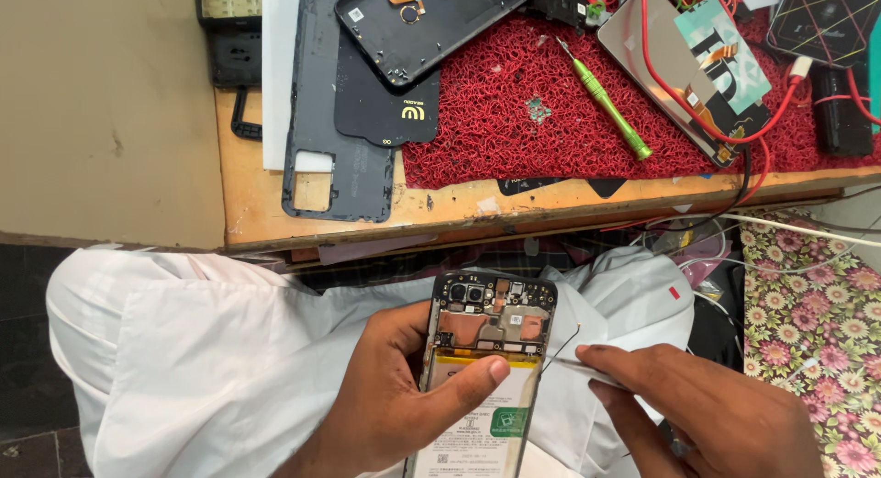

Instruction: The person disassembles a smartphone by using a green screwdriver and tweezers to remove screws and lift internal components. They detach the motherboard and other parts, placing them on the workbench, and continue to separate the battery and frame.

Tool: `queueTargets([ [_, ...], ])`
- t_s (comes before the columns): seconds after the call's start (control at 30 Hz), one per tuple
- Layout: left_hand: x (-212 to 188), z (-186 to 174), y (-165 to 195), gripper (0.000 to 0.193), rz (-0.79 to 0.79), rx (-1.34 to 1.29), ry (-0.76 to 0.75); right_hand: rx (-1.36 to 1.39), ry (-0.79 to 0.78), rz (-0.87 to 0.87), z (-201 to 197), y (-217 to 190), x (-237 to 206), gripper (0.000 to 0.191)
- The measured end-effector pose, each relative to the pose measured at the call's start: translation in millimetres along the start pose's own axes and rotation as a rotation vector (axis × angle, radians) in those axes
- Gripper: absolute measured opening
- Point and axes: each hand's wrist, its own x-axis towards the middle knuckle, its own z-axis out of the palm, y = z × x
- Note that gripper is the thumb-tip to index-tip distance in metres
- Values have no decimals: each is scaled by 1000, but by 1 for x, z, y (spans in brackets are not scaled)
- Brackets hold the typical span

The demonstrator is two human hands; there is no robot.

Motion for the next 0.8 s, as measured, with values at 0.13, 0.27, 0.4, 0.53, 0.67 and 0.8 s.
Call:
queueTargets([
  [0.13,-1,1,1,26,-26,-19,15,-32,13,82,0,-7,3,43],
  [0.27,0,2,-2,26,1,-36,21,-3,82,8,-2,-10,4,43],
  [0.4,0,2,-5,20,40,-23,28,9,72,50,-1,-11,3,46],
  [0.53,-1,3,-5,17,68,37,33,-40,-1,166,1,-11,6,50],
  [0.67,-1,4,-2,17,91,56,21,-73,-9,210,4,-9,7,49],
  [0.8,0,5,2,21,76,62,15,-73,-5,204,5,-7,7,50],
])
